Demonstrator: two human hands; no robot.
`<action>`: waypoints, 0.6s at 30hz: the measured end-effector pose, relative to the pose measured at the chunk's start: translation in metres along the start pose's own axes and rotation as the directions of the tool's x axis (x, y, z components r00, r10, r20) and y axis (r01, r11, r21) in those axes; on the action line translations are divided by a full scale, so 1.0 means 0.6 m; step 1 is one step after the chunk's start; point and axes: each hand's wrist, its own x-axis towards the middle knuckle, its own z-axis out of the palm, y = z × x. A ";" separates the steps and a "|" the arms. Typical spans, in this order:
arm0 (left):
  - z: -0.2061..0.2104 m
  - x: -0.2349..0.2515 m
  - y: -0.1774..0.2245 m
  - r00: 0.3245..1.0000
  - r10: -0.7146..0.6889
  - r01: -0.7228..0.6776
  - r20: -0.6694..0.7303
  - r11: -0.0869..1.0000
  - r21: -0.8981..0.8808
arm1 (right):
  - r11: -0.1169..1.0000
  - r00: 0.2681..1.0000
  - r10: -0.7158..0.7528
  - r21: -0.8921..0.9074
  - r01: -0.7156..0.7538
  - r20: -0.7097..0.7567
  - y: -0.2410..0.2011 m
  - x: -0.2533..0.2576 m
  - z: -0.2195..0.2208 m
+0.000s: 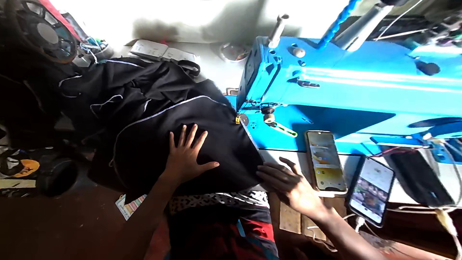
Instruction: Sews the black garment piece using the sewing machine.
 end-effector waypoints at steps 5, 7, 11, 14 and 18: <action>0.001 0.021 -0.019 0.999 0.044 -0.044 -0.030 0.999 -0.008 | 1.000 1.000 0.021 -0.004 -0.021 -0.004 0.005 0.015 0.005; -0.001 0.032 -0.025 0.998 0.046 -0.046 -0.032 0.999 -0.010 | 0.999 0.999 0.031 -0.014 -0.031 -0.012 0.006 0.023 0.006; -0.007 0.056 -0.035 0.999 0.050 -0.050 0.002 0.999 0.009 | 0.998 0.998 0.053 -0.039 -0.054 -0.014 0.010 0.038 0.011; -0.008 0.071 -0.042 0.998 0.063 -0.063 -0.009 0.998 0.026 | 0.996 0.998 0.061 -0.061 -0.062 -0.019 0.014 0.049 0.015; -0.012 0.092 -0.053 0.997 0.079 -0.079 -0.006 0.997 0.021 | 0.994 0.996 0.081 -0.074 -0.083 -0.021 0.019 0.061 0.019</action>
